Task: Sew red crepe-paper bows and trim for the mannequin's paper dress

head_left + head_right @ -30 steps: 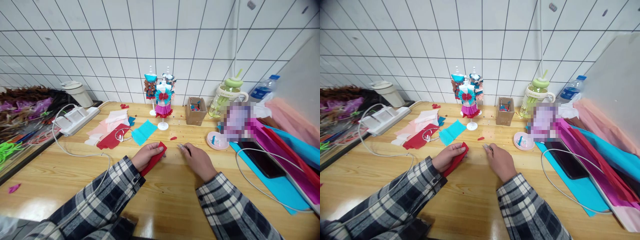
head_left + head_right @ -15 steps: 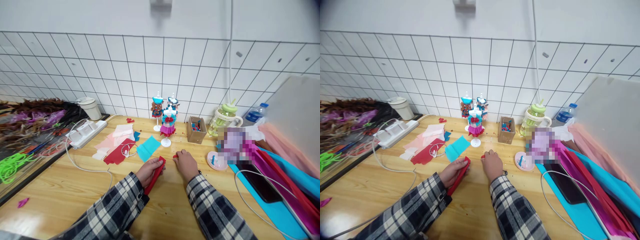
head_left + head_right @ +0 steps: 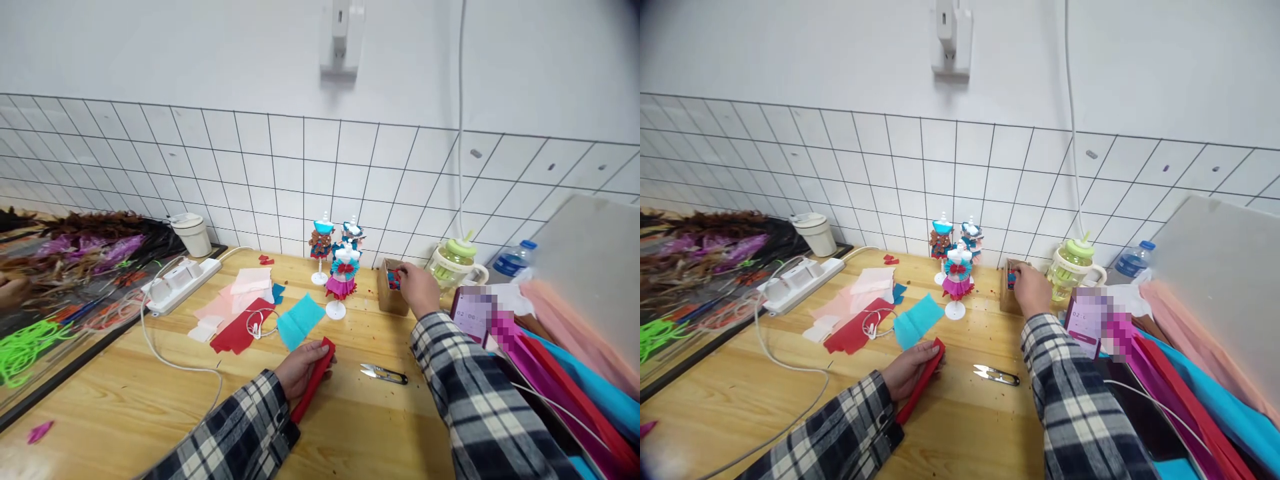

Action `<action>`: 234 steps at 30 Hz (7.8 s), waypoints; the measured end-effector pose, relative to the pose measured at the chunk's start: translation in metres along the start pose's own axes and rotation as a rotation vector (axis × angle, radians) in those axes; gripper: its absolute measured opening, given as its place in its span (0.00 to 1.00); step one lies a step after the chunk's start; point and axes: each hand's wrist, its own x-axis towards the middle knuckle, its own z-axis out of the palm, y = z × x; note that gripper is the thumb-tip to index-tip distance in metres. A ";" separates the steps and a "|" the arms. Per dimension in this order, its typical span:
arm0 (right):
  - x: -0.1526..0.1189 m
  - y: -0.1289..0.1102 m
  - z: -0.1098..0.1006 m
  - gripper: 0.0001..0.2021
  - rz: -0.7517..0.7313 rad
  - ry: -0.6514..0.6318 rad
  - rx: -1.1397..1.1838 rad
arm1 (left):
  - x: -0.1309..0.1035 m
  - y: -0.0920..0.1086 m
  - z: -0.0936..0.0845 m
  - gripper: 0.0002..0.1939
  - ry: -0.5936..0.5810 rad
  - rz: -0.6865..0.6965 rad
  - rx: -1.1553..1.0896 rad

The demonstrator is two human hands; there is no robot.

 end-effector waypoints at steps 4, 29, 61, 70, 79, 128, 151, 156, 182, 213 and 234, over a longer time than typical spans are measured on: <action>-0.008 0.010 0.004 0.17 -0.032 0.044 0.031 | -0.002 0.001 -0.001 0.11 0.013 -0.001 -0.017; -0.181 -0.042 0.047 0.04 -0.133 -0.409 1.056 | -0.016 -0.006 0.021 0.20 -0.301 -0.441 -0.051; -0.197 -0.032 0.041 0.04 -0.034 -0.555 0.634 | -0.017 0.004 0.017 0.17 -0.029 -0.124 0.360; -0.209 -0.041 0.038 0.16 -0.068 -0.641 0.644 | -0.016 0.000 0.019 0.16 -0.087 -0.117 0.436; -0.209 -0.043 0.038 0.14 -0.100 -0.693 0.746 | -0.014 -0.003 0.018 0.16 -0.108 -0.107 0.438; -0.209 -0.042 0.043 0.12 0.179 -0.738 1.060 | -0.014 -0.003 0.020 0.17 -0.110 -0.100 0.531; -0.207 -0.040 0.041 0.15 0.133 -0.755 0.972 | -0.015 -0.002 0.021 0.17 -0.098 -0.083 0.500; -0.207 -0.041 0.042 0.14 0.146 -0.754 1.017 | -0.015 -0.002 0.020 0.16 -0.109 -0.103 0.532; -0.208 -0.042 0.041 0.13 0.139 -0.707 0.975 | -0.014 -0.004 0.020 0.18 -0.025 -0.039 0.534; -0.210 -0.044 0.044 0.13 0.190 -0.722 1.071 | -0.014 -0.006 0.020 0.17 0.001 -0.037 0.529; -0.208 -0.041 0.044 0.15 0.221 -0.777 1.107 | -0.015 -0.004 0.021 0.17 0.002 -0.060 0.498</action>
